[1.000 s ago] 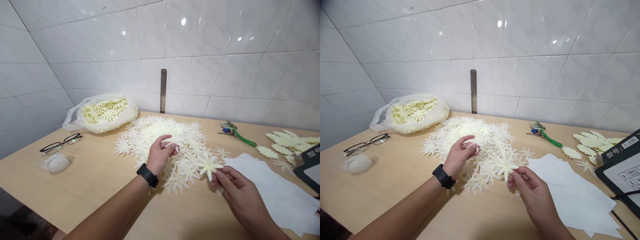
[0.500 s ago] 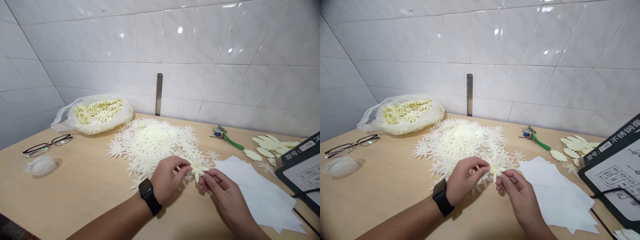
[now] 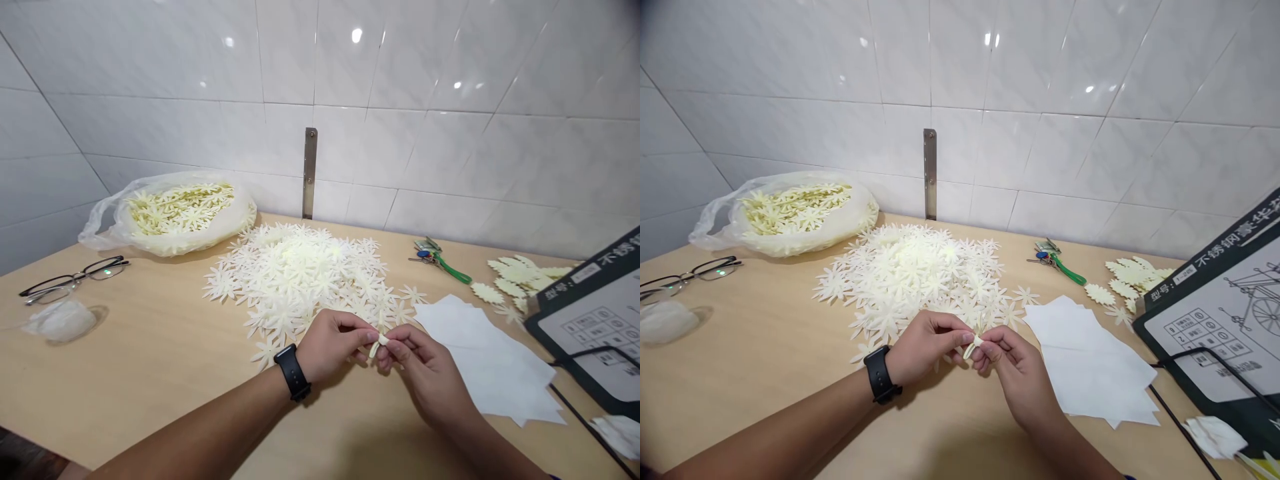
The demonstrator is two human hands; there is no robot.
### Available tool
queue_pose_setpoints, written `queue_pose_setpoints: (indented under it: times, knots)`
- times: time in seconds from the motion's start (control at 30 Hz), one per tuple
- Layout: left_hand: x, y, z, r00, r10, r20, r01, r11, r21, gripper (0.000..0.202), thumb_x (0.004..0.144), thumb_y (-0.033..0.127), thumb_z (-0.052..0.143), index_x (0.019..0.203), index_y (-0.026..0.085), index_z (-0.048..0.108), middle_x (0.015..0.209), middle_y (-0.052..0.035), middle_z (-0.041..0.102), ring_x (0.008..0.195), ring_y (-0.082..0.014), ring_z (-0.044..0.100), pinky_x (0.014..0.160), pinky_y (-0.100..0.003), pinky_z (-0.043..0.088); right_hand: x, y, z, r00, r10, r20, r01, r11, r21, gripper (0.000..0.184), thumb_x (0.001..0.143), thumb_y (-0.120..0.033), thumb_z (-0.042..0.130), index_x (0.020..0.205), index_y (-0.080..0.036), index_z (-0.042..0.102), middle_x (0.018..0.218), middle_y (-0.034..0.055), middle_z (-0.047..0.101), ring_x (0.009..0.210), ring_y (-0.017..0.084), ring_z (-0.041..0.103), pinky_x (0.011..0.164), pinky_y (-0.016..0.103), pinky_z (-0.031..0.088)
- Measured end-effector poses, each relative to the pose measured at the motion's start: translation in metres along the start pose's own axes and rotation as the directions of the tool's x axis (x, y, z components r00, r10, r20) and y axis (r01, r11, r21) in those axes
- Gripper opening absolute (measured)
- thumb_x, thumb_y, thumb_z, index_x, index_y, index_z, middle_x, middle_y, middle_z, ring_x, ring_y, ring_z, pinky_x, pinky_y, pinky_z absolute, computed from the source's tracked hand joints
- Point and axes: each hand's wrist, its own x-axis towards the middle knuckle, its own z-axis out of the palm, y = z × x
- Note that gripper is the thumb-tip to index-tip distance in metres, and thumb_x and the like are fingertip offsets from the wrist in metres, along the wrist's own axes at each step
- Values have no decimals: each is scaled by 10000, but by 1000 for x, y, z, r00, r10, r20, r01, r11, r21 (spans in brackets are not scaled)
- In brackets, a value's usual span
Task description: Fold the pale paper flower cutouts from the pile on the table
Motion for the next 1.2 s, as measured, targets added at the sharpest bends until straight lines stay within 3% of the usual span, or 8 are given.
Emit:
queue_pose_setpoints:
  times: [0.37, 0.6, 0.77, 0.83, 0.9, 1.0, 1.07, 1.2]
  knots:
    - [8, 1, -10, 970, 204, -130, -195, 978, 75, 269, 800, 393, 627, 722, 140, 580, 685, 7, 538, 626, -97, 530, 611, -230, 494, 3, -4, -1, 992, -23, -122, 24, 1000, 4, 225, 901, -402, 593, 803, -201, 616, 705, 18, 632, 661, 164, 590, 632, 269, 483]
    - [13, 3, -17, 969, 124, -214, -152, 981, -122, 278, 772, 388, 687, 753, 141, 561, 684, -2, 578, 664, -106, 609, 682, -246, 539, 4, -3, -5, 985, -39, -171, 33, 999, -39, 231, 893, -418, 598, 811, -202, 616, 718, 19, 620, 665, 167, 578, 641, 274, 483]
    - [21, 10, -41, 857, 263, -444, -271, 962, 47, 183, 877, 325, 555, 842, 148, 583, 830, -67, 681, 783, -156, 676, 764, -318, 568, 5, -1, -9, 970, -26, -240, 26, 1000, -4, 210, 891, -406, 608, 817, -210, 623, 738, 13, 616, 701, 163, 576, 656, 267, 482]
    - [20, 13, -47, 813, 453, -365, -344, 880, 327, 204, 900, 301, 511, 956, 164, 651, 1095, -102, 687, 1055, -215, 635, 949, -412, 505, 5, 0, -10, 970, -15, -243, 19, 1000, 12, 205, 886, -400, 617, 815, -209, 628, 739, 13, 622, 696, 160, 572, 655, 269, 482]
    - [16, 13, -46, 815, 560, -146, -393, 721, 570, 251, 905, 284, 504, 1051, 204, 691, 1332, -91, 590, 1316, -262, 448, 1106, -483, 341, 7, 1, -9, 971, -8, -240, 13, 1000, 17, 204, 885, -398, 620, 813, -208, 632, 740, 14, 629, 694, 158, 572, 660, 271, 482]
    - [7, 8, -30, 829, 555, 74, -446, 575, 685, 249, 891, 271, 533, 1034, 214, 728, 1325, -91, 602, 1324, -274, 432, 1120, -468, 304, 7, 3, -8, 975, -4, -222, 7, 1000, 15, 206, 889, -396, 617, 806, -208, 631, 734, 12, 635, 685, 153, 574, 655, 266, 479]
    - [1, 5, -16, 857, 511, 72, -436, 643, 630, 235, 896, 277, 531, 964, 206, 744, 1078, -84, 721, 1061, -223, 620, 980, -378, 446, 7, 4, -7, 981, -2, -194, 3, 1000, 4, 202, 889, -392, 617, 811, -207, 635, 726, 14, 641, 676, 155, 578, 643, 264, 479]
    - [-4, -1, 3, 947, 318, -41, -269, 856, 441, 165, 813, 282, 631, 892, 191, 744, 875, -58, 736, 824, -187, 660, 717, -275, 500, 4, 2, -2, 993, -24, -116, 18, 999, -46, 198, 889, -385, 617, 809, -207, 650, 707, 19, 647, 684, 166, 594, 645, 262, 485]
